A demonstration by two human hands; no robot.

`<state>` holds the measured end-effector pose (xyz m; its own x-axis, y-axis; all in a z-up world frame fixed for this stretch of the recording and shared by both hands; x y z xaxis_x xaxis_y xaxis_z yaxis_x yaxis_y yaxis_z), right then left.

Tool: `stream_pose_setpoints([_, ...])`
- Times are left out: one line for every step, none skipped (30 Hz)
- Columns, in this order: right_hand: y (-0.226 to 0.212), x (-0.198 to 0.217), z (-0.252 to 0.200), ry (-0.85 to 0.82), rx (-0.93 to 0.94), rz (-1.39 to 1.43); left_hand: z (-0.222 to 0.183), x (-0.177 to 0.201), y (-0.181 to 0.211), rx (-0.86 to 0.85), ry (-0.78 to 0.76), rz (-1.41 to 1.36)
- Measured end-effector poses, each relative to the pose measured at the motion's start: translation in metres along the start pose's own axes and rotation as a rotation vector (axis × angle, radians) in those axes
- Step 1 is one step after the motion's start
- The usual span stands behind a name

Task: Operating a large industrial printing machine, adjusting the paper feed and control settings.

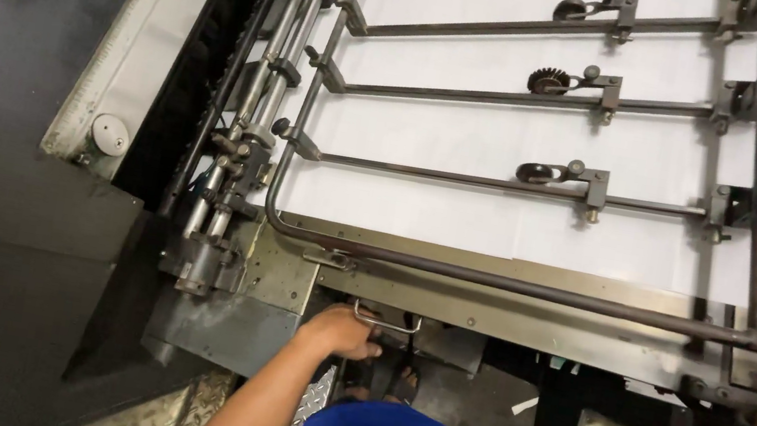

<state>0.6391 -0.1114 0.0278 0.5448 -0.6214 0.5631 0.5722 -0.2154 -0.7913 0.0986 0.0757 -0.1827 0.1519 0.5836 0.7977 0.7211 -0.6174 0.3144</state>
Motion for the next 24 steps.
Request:
stream_pose_setpoints([-0.052, -0.015, -0.026, 0.009, 0.005, 0.0, -0.008, 0.0, 0.008, 0.005, -0.058, 0.026])
stream_pose_setpoints([-0.074, -0.015, -0.026, 0.014, 0.002, 0.001, -0.014, 0.008, 0.013, 0.001, -0.059, 0.03])
stream_pose_setpoints([-0.098, -0.017, -0.026, 0.004, 0.044, -0.096, -0.021, 0.015, 0.018, 0.019, -0.063, -0.003])
stream_pose_setpoints([-0.124, -0.02, -0.023, -0.002, 0.092, -0.188, -0.025, 0.026, 0.021, 0.038, -0.06, -0.033])
stream_pose_setpoints([-0.128, -0.019, -0.022, 0.005, 0.095, -0.184, -0.028, 0.031, 0.023, 0.037, -0.054, -0.026])
stream_pose_setpoints([-0.129, -0.018, -0.023, 0.014, 0.056, -0.235, -0.033, 0.038, 0.028, 0.005, 0.023, -0.023])
stream_pose_setpoints([-0.13, -0.016, -0.023, 0.022, 0.016, -0.284, -0.037, 0.046, 0.033, -0.027, 0.1, -0.021])
stream_pose_setpoints([-0.123, -0.012, -0.028, 0.034, 0.005, -0.29, -0.049, 0.056, 0.037, -0.042, 0.095, -0.014])
stream_pose_setpoints([-0.129, -0.011, -0.032, 0.044, 0.215, -0.436, -0.059, 0.066, 0.04, -0.036, 0.07, 0.037])
stream_pose_setpoints([-0.135, -0.005, -0.041, 0.054, 0.416, -0.593, -0.063, 0.076, 0.048, -0.049, 0.046, 0.089])
stream_pose_setpoints([-0.176, -0.017, -0.033, 0.071, 0.396, -0.616, -0.066, 0.067, 0.039, -0.082, 0.041, 0.097])
stream_pose_setpoints([-0.219, -0.016, -0.036, 0.127, 0.38, -0.692, -0.061, 0.06, 0.031, -0.079, 0.077, 0.126])
stream_pose_setpoints([-0.263, -0.013, -0.04, 0.181, 0.364, -0.771, -0.053, 0.054, 0.023, -0.077, 0.116, 0.154])
stream_pose_setpoints([-0.262, -0.005, -0.041, 0.209, 0.314, -0.823, -0.05, 0.053, 0.037, -0.149, 0.099, 0.165])
stream_pose_setpoints([-0.265, -0.002, -0.043, 0.206, 0.364, -0.771, -0.047, 0.055, 0.039, -0.077, 0.083, 0.21])
stream_pose_setpoints([-0.27, -0.007, -0.04, 0.199, 0.431, -0.703, -0.047, 0.058, 0.032, 0.016, 0.078, 0.253])
stream_pose_setpoints([-0.273, -0.002, -0.041, 0.222, 0.4, -0.739, -0.034, 0.047, 0.033, -0.035, 0.073, 0.264])
stream_pose_setpoints([-0.276, -0.004, -0.038, 0.207, 0.389, -0.721, -0.026, 0.038, 0.027, -0.022, 0.102, 0.231])
stream_pose_setpoints([-0.281, -0.007, -0.035, 0.193, 0.38, -0.701, -0.019, 0.029, 0.019, -0.01, 0.131, 0.197])
stream_pose_setpoints([-0.281, -0.006, -0.035, 0.193, 0.369, -0.713, -0.017, 0.032, 0.024, -0.024, 0.124, 0.196])
stream_pose_setpoints([-0.281, -0.006, -0.035, 0.181, 0.364, -0.701, -0.016, 0.033, 0.022, 0.038, 0.07, 0.145])
stream_pose_setpoints([-0.282, -0.008, -0.033, 0.164, 0.365, -0.682, -0.017, 0.033, 0.018, 0.11, 0.016, 0.092])
stream_pose_setpoints([-0.282, -0.009, -0.032, 0.16, 0.361, -0.688, -0.016, 0.036, 0.019, 0.105, 0.01, 0.089])
stream_pose_setpoints([-0.281, -0.01, -0.03, 0.138, 0.359, -0.69, -0.017, 0.036, 0.016, 0.163, -0.056, 0.059])
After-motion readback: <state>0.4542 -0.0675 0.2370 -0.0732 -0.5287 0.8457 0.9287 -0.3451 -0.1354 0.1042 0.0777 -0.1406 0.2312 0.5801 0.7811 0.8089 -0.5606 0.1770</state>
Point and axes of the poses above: each hand's wrist, its own z-axis towards the middle knuckle, its own x-axis out of the back of the hand, y = z × x, the point moved 7 cm from there along z, towards the middle knuckle, and after that the axes turned 12 degrees about z, right-handed, at the moved point
